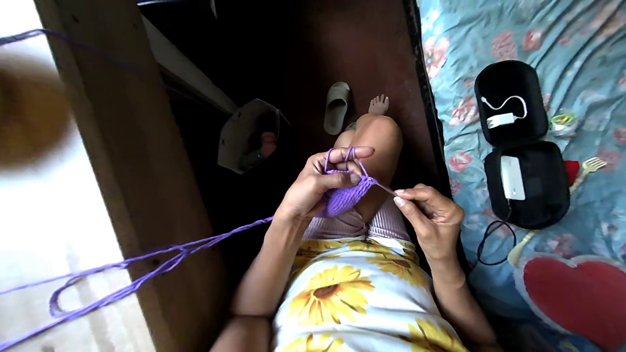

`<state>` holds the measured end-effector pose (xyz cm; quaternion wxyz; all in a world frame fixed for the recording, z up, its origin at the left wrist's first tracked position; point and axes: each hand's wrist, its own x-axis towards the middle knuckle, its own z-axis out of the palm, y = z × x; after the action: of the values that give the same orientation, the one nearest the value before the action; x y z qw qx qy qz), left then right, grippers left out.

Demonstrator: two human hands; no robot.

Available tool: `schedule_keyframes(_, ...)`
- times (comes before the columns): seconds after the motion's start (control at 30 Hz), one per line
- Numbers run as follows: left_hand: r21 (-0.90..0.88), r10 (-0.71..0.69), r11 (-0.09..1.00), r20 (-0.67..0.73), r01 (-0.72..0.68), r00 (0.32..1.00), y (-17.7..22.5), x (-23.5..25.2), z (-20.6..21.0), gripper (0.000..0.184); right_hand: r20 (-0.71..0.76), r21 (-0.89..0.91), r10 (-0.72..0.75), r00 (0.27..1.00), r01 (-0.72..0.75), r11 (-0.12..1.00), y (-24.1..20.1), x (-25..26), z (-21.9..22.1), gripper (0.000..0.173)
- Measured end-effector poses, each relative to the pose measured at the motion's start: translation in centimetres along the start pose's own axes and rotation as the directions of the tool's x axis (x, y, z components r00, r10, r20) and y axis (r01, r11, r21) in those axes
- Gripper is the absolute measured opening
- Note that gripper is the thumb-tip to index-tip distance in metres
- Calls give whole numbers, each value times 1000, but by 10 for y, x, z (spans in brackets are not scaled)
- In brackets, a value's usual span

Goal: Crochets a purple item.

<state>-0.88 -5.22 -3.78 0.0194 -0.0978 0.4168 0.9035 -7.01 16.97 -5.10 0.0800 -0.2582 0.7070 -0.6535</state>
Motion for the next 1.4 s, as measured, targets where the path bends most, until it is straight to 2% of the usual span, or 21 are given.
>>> schedule_keyframes(0.13, 192, 27, 981, -90, -9, 996, 4, -4, 12, 57, -12, -62, -24, 1000, 23, 998, -1, 0, 1, 9)
schedule_keyframes(0.27, 326, 161, 940, -170, -99, 972, -1, -6, 21, 66, -15, -29, 5, 1000, -6, 1000, -2, 1, 2, 11)
schedule_keyframes(0.33, 268, 181, 955, -203, -123, 962, -5, -4, 24, 66, 10, 155, 166, 986, -165, 974, -3, 1, 3, 13)
schedule_keyframes(0.37, 203, 168, 971, -213, -124, 963, -8, -4, 25, 65, 42, 292, 274, 961, -275, 916, -4, 2, 5, 14)
schedule_keyframes(0.43, 63, 123, 992, -227, -111, 966, -14, -1, 27, 63, 165, 519, 446, 880, -462, 719, -8, 3, 9, 14)
schedule_keyframes(0.5, -65, 51, 996, -217, -66, 975, -20, 2, 26, 62, 252, 604, 513, 821, -548, 579, -9, 4, 13, 14)
schedule_keyframes(0.53, -121, 13, 992, -203, -39, 979, -23, 3, 26, 62, 251, 607, 512, 821, -546, 578, -10, 4, 14, 13)
schedule_keyframes(0.6, -174, -47, 985, -183, 15, 982, -27, 5, 27, 61, 149, 533, 437, 887, -444, 720, -9, 5, 15, 14)
schedule_keyframes(0.67, -132, -72, 990, -198, 46, 978, -28, 4, 34, 61, 28, 316, 249, 968, -245, 917, -8, 6, 14, 14)
schedule_keyframes(0.7, -60, -54, 997, -215, 42, 975, -28, 3, 37, 61, -5, 174, 130, 992, -127, 977, -8, 6, 13, 13)
schedule_keyframes(0.73, 47, 0, 999, -233, 11, 973, -27, 1, 40, 61, -22, 36, 14, 1000, -13, 999, -8, 6, 12, 10)
schedule_keyframes(0.8, 305, 211, 944, -259, -127, 943, -29, -2, 44, 63, -29, -203, -148, 989, 139, 969, -6, 7, 12, 7)
schedule_keyframes(0.9, 595, 574, 697, -130, -399, 808, -42, -1, 41, 59, -35, -397, -161, 986, 134, 908, -11, 9, 11, 11)
schedule_keyframes(0.97, 691, 727, 495, 3, -527, 686, -51, 3, 37, 44, -27, -311, -46, 999, 35, 950, -19, 12, 10, 11)
schedule_keyframes(1.03, 734, 794, 375, 60, -566, 605, -55, 4, 36, 32, 15, 4, 157, 987, -157, 988, -23, 16, 8, 11)
schedule_keyframes(1.1, 699, 797, 418, 23, -580, 604, -54, 2, 38, 30, 86, 325, 351, 932, -359, 875, -22, 19, 8, 14)
schedule_keyframes(1.17, 557, 723, 616, -119, -557, 681, -49, -2, 43, 35, 80, 371, 366, 927, -368, 852, -21, 16, 12, 13)
schedule_keyframes(1.2, 469, 657, 716, -204, -517, 726, -46, -4, 45, 37, 30, 308, 308, 951, -302, 902, -21, 13, 14, 13)
schedule_keyframes(1.27, 338, 544, 830, -317, -443, 777, -38, -5, 46, 38, -79, 56, 99, 992, -94, 994, -17, 7, 18, 11)
schedule_keyframes(1.33, 293, 503, 861, -359, -416, 787, -34, -5, 45, 38, -144, -180, -121, 982, 94, 979, -11, 4, 22, 10)
schedule_keyframes(1.4, 272, 488, 870, -365, -410, 793, -32, -5, 43, 37, -160, -351, -258, 953, 189, 917, -7, 3, 25, 10)
